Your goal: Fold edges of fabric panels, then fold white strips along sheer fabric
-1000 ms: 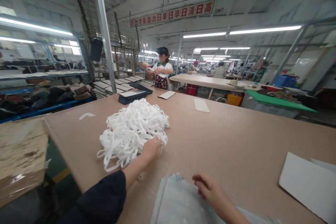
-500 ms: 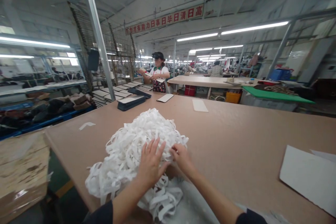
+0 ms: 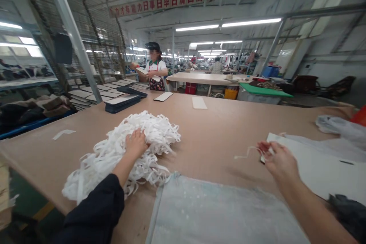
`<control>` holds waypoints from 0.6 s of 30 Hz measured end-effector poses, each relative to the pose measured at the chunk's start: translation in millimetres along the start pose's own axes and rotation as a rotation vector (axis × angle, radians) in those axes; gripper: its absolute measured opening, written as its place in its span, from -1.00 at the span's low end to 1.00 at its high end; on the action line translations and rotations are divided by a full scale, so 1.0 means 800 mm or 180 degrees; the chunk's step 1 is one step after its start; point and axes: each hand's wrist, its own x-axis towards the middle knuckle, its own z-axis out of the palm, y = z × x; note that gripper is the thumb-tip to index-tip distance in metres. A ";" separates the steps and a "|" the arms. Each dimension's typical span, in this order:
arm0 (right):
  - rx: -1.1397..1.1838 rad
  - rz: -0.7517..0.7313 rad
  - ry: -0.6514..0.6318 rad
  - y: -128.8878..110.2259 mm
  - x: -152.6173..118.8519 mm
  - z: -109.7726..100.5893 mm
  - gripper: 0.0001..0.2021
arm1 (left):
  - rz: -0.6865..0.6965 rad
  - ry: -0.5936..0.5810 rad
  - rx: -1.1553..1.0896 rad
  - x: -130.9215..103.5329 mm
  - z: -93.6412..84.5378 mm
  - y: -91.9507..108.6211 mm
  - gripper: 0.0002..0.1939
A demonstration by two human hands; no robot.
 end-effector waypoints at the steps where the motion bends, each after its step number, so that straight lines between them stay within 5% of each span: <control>1: 0.0078 -0.0023 0.0145 -0.014 0.000 -0.019 -0.79 | -0.0016 -0.0017 0.0017 0.003 -0.006 0.005 -0.32; 4: -0.0085 0.0127 -0.0040 -0.044 -0.026 -0.050 -0.77 | 0.0007 0.0018 0.0088 -0.004 -0.035 0.028 -0.34; 7: -0.0906 0.0286 -0.0919 -0.046 -0.084 -0.050 -0.70 | 0.0207 0.0310 0.0116 -0.045 -0.069 0.068 -0.33; 10: -0.2494 -0.0312 -0.1785 -0.020 -0.148 -0.045 -0.79 | 0.1341 0.0478 -0.0394 -0.114 -0.079 0.116 -0.40; 13: -0.3675 -0.1455 -0.2504 0.012 -0.181 -0.062 -0.75 | 0.2440 -0.0013 -0.0898 -0.189 -0.051 0.139 -0.46; 15: -0.4346 -0.1756 -0.2465 0.028 -0.181 -0.093 -0.72 | 0.2295 0.0020 -0.0954 -0.227 -0.017 0.129 -0.43; 18: -0.5271 -0.1574 -0.1545 0.037 -0.165 -0.161 -0.74 | 0.1533 0.0279 -0.1034 -0.264 0.038 0.088 -0.43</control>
